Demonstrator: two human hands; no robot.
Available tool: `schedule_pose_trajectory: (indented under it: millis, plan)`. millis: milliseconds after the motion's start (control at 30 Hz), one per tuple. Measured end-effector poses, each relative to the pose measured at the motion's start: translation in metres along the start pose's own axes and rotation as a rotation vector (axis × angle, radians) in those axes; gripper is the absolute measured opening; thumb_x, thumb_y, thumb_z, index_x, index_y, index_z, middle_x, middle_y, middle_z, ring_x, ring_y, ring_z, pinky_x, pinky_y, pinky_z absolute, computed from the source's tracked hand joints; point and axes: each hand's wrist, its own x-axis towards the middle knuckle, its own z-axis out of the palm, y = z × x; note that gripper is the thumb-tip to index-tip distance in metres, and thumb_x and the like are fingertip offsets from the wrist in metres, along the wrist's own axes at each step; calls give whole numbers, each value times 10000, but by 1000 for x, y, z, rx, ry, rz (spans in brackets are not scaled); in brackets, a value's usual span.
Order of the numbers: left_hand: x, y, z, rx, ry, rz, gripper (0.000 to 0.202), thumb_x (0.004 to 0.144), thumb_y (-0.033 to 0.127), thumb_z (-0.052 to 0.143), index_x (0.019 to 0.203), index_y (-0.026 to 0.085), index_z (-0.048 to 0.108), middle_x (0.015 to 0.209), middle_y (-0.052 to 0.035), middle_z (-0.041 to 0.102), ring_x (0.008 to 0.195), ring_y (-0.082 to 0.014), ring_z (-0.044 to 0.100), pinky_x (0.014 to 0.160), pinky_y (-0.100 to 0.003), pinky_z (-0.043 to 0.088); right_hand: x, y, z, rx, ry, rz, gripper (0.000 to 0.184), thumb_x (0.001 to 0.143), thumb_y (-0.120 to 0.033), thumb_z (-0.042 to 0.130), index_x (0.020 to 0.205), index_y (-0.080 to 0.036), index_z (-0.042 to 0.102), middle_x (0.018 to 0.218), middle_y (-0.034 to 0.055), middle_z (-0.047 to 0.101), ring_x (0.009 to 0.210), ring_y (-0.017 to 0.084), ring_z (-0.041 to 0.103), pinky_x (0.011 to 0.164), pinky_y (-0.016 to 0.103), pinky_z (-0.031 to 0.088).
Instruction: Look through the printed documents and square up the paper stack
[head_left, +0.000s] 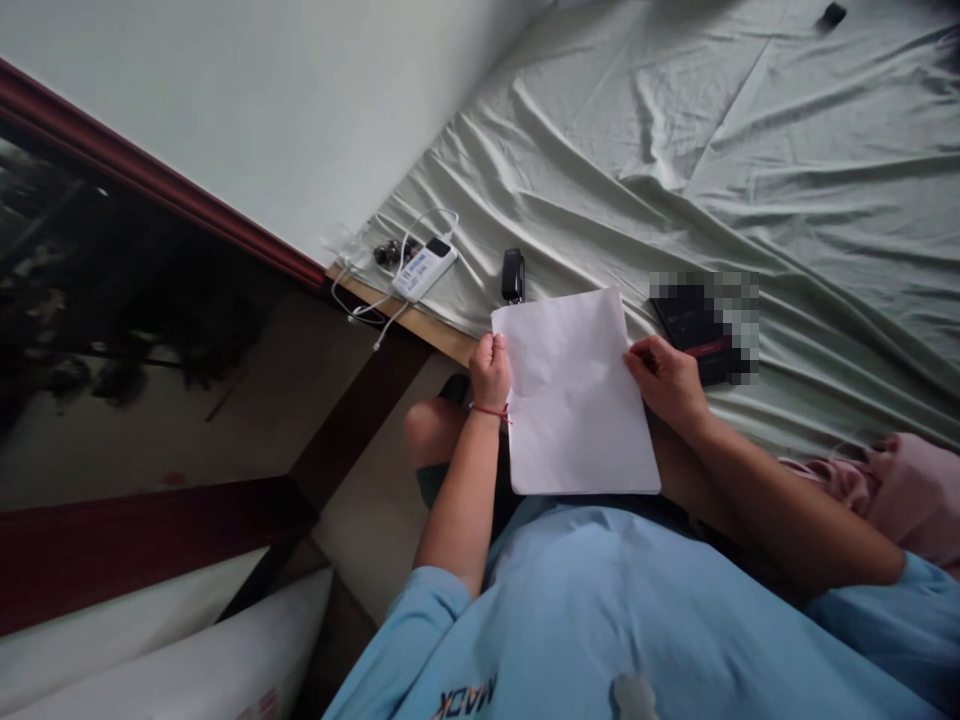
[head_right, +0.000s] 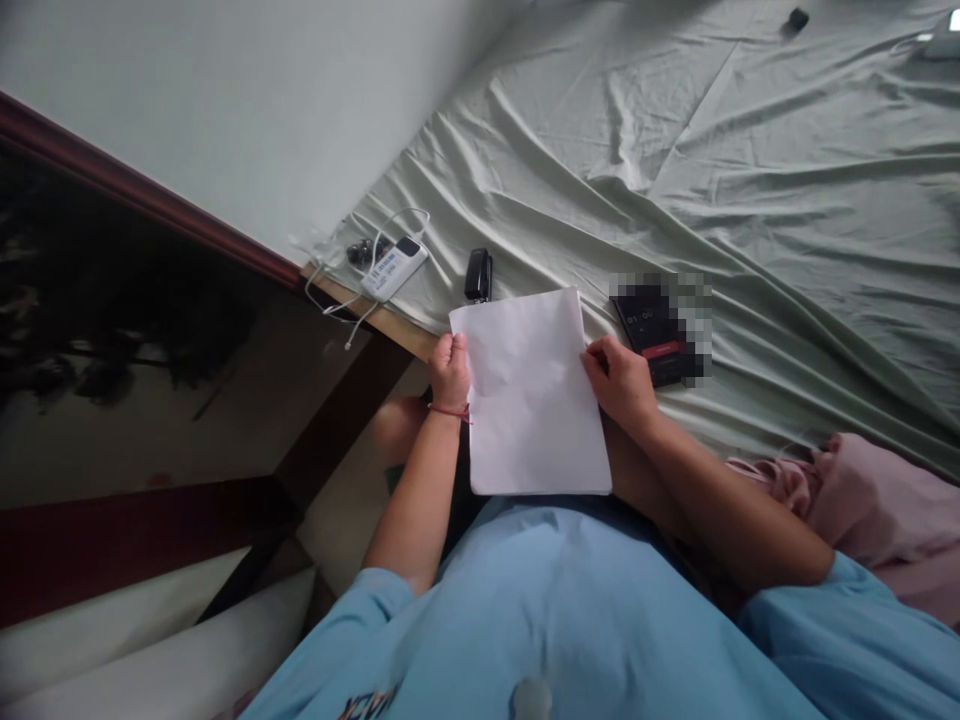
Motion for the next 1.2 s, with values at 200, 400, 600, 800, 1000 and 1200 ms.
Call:
schedule_pose_trajectory:
  millis: [200,400,600,800,1000,1200]
  plan:
    - [0,2,0,-5,6,-4,356,1027,374,489,710,215,461,633,13,474,625,-147,439,632,-301,314,-1,3,1,-13,15,-15,189,886,-408,602,856,-225,636,736,35,696,622,165,596,647,310,461]
    - [0,3,0,8,6,-8,360,1028,399,501,718,216,485,644,4,508,638,-155,455,648,-305,321,0,3,2,1,9,-8,189,884,-411,602,858,-227,634,728,32,693,612,163,588,633,305,463]
    - [0,3,0,-1,14,-22,384,1022,434,518,708,217,481,630,11,492,620,-152,443,650,-309,315,0,3,2,0,10,-18,195,876,-417,594,852,-228,636,728,41,696,614,170,590,637,314,463]
    - [1,5,0,15,5,-10,364,1031,373,511,704,215,481,619,15,487,615,-151,444,642,-303,313,0,3,2,8,4,-16,197,884,-411,593,851,-222,636,722,38,684,609,163,584,634,312,453]
    - [1,10,0,17,17,-17,363,1022,278,525,674,210,449,607,21,457,609,-146,429,641,-297,306,-1,5,2,-2,0,-13,205,885,-422,597,856,-223,635,731,42,688,626,174,601,641,319,455]
    - [1,11,1,33,21,-17,355,1015,250,529,672,206,448,605,23,464,600,-141,424,632,-295,288,-1,5,2,1,5,-26,195,884,-408,593,848,-221,634,724,39,683,620,168,594,639,313,449]
